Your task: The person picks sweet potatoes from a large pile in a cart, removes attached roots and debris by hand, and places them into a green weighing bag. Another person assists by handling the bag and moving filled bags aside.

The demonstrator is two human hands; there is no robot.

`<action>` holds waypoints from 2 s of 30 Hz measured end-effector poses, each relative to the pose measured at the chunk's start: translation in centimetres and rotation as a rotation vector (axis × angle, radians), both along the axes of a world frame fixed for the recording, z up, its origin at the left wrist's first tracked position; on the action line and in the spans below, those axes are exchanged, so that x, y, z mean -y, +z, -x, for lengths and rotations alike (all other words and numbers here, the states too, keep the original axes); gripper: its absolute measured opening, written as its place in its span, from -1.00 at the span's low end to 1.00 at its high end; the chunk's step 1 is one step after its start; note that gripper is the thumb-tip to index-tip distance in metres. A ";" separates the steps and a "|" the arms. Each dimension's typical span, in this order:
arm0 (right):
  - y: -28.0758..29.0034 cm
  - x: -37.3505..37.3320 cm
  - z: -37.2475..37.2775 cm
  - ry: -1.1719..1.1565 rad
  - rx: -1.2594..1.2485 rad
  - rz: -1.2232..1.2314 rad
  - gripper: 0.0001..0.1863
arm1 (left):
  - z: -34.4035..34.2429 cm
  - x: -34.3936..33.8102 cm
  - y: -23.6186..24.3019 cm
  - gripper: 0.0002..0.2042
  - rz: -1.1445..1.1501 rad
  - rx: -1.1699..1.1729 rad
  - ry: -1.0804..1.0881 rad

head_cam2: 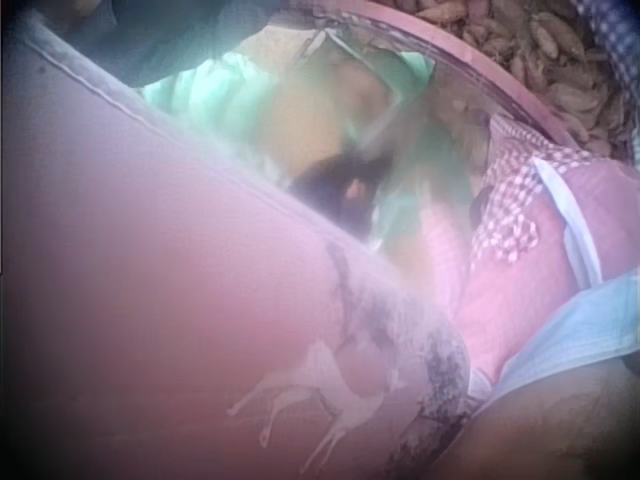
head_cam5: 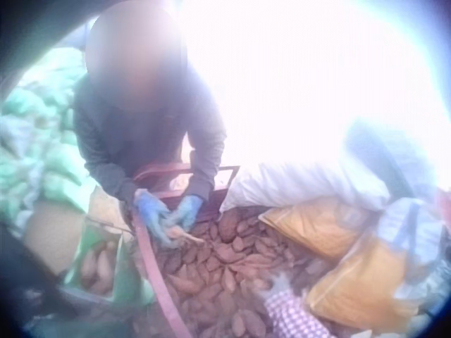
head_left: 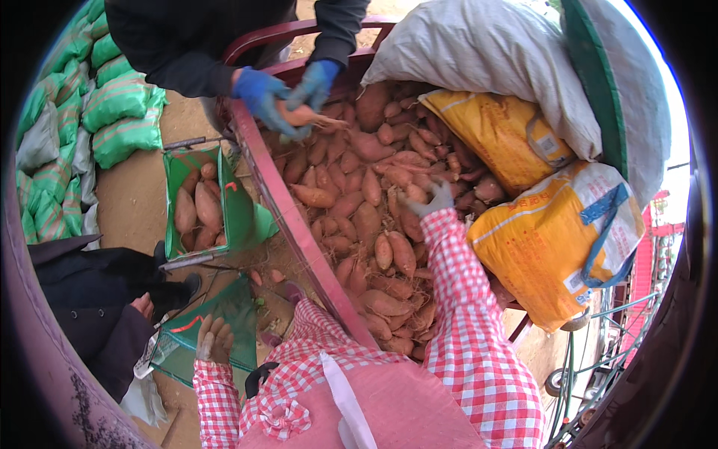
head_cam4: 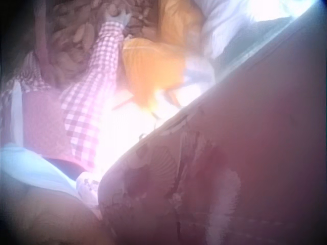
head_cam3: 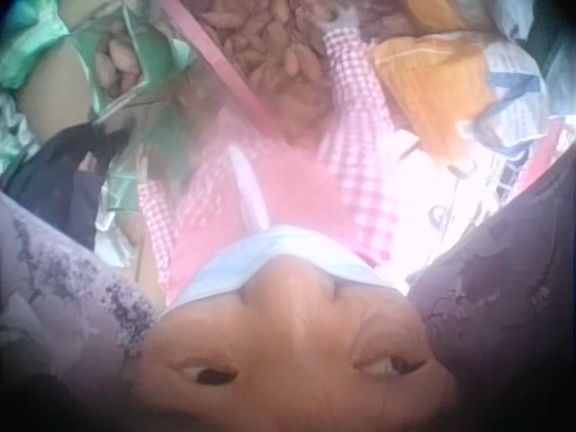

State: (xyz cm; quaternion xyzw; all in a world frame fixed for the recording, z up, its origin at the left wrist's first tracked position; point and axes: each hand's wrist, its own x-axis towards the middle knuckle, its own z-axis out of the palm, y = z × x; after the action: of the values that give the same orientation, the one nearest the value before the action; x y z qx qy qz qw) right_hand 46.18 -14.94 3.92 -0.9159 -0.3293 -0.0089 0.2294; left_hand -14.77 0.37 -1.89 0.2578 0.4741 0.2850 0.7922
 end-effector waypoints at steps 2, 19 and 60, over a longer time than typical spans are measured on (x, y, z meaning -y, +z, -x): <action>2.3 -1.2 4.8 0.144 -0.122 -0.294 -0.35 | -3.4 -1.1 1.9 -0.23 0.006 0.182 -0.135; 3.2 -5.9 26.7 1.110 -0.247 -0.609 -0.56 | -3.0 0.8 -0.5 -0.24 0.307 0.535 0.014; -18.1 -21.4 2.0 -0.052 -0.370 0.749 -0.60 | 5.6 7.8 0.2 -0.39 0.210 -0.625 0.133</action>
State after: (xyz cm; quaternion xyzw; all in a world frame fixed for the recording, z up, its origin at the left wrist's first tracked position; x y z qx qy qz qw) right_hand 44.18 6.48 -14.14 -0.9302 -0.2398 0.2703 -0.0646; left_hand -20.34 -7.38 -1.71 0.2184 0.7367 0.1927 0.6103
